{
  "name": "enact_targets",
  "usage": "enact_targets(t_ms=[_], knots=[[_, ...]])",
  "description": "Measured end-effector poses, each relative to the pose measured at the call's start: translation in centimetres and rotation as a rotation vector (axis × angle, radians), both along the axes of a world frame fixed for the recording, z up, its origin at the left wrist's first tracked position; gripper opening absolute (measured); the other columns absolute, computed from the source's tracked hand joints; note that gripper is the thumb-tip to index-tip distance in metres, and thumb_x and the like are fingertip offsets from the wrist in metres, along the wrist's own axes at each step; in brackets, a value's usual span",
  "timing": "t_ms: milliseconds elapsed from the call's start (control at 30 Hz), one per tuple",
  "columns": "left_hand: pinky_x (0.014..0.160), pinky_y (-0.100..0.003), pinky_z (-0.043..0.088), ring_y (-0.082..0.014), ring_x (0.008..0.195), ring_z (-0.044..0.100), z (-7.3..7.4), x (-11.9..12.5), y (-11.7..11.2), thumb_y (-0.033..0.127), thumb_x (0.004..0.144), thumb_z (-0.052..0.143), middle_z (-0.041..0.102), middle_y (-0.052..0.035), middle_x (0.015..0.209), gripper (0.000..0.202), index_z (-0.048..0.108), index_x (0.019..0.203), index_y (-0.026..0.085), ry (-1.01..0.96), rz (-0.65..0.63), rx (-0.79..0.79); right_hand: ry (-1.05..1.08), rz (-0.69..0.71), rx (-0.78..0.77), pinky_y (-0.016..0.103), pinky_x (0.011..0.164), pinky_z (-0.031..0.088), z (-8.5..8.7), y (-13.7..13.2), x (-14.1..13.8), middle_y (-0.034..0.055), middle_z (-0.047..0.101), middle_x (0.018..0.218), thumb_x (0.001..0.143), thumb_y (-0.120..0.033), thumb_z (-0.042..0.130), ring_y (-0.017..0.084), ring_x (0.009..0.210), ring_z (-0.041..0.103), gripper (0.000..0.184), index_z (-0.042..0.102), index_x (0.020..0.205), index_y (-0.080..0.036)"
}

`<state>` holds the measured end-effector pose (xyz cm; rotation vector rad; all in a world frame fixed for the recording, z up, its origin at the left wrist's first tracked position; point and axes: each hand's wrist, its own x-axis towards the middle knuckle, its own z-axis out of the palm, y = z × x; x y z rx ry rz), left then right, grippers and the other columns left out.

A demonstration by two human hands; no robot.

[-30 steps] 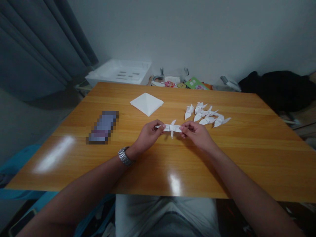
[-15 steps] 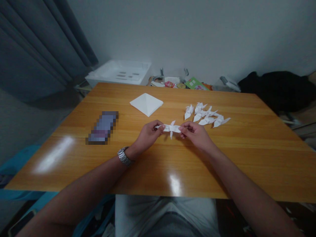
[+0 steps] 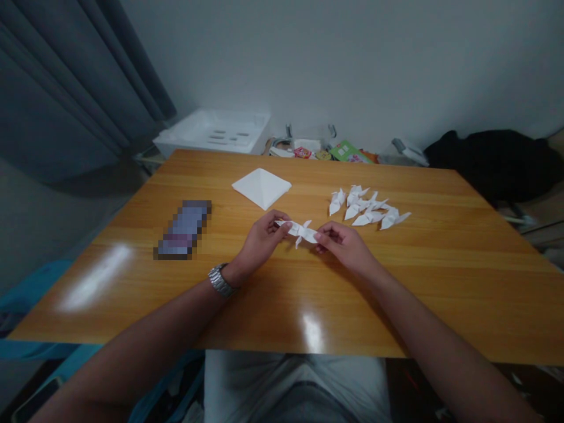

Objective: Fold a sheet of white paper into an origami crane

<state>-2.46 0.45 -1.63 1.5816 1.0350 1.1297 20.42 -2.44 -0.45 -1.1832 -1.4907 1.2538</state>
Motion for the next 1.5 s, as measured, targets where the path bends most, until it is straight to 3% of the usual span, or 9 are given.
enact_targets(t_ms=[167,300,533,667,867,1067,1500], knots=[[0.076,-0.028,0.055,-0.0166,0.084,0.069,-0.1,0.0,-0.1,0.042,0.094,0.066,0.073,-0.0045,0.093,0.026,0.068,0.104,0.018,0.002,-0.033,-0.006,-0.05,-0.044,0.118,0.036,0.08,0.054,-0.3,0.0,0.1,0.0054,0.072,0.095,0.085,-0.044,0.075,0.02,0.085,0.067,0.027,0.067,0.1,-0.022],[0.076,-0.029,0.056,-0.0178,0.086,0.069,-0.4,0.0,-0.1,0.044,0.093,0.066,0.074,-0.0053,0.095,0.029,0.07,0.106,0.018,0.022,-0.067,-0.018,-0.073,-0.042,0.168,0.037,0.082,0.055,-0.1,-0.3,0.2,0.0052,0.07,0.097,0.084,-0.041,0.077,0.021,0.089,0.067,0.03,0.068,0.108,-0.024],[0.077,-0.028,0.054,-0.0164,0.086,0.068,-0.2,0.1,-0.2,0.043,0.093,0.067,0.074,-0.0056,0.097,0.027,0.071,0.105,0.018,0.056,-0.142,-0.015,-0.192,0.074,0.324,0.036,0.082,0.054,0.8,-0.6,0.4,0.0054,0.067,0.099,0.09,-0.037,0.072,0.02,0.091,0.066,0.018,0.073,0.104,-0.025],[0.071,-0.027,0.054,-0.0155,0.078,0.067,-0.1,0.1,-0.4,0.045,0.093,0.066,0.071,-0.0035,0.088,0.034,0.068,0.115,0.019,0.053,-0.141,-0.043,-0.244,0.082,0.391,0.035,0.082,0.052,1.1,-0.7,0.4,0.0052,0.07,0.096,0.093,-0.036,0.07,0.02,0.091,0.065,0.013,0.073,0.097,-0.023],[0.069,-0.025,0.052,-0.0153,0.075,0.067,0.0,-0.1,-0.2,0.042,0.097,0.059,0.07,-0.002,0.08,0.035,0.062,0.122,0.017,0.096,-0.054,0.001,-0.239,0.021,0.348,0.033,0.077,0.051,1.1,-0.8,0.3,0.0041,0.071,0.09,0.093,-0.038,0.068,0.02,0.084,0.065,0.016,0.073,0.092,-0.023],[0.073,-0.028,0.054,-0.0173,0.081,0.069,0.4,-0.5,0.0,0.036,0.096,0.057,0.072,-0.0044,0.088,0.025,0.065,0.111,0.018,0.222,0.028,0.07,-0.257,-0.123,0.268,0.036,0.079,0.052,-0.4,0.5,1.1,0.0056,0.073,0.092,0.091,-0.043,0.068,0.022,0.085,0.066,0.021,0.071,0.091,-0.023],[0.075,-0.029,0.056,-0.0182,0.083,0.07,0.1,-0.2,-0.1,0.043,0.097,0.059,0.074,-0.0046,0.09,0.026,0.068,0.101,0.019,0.282,-0.009,0.065,-0.334,-0.193,0.25,0.035,0.075,0.052,-2.3,1.9,1.8,0.0065,0.074,0.09,0.09,-0.041,0.066,0.022,0.081,0.067,0.021,0.071,0.091,-0.02]])
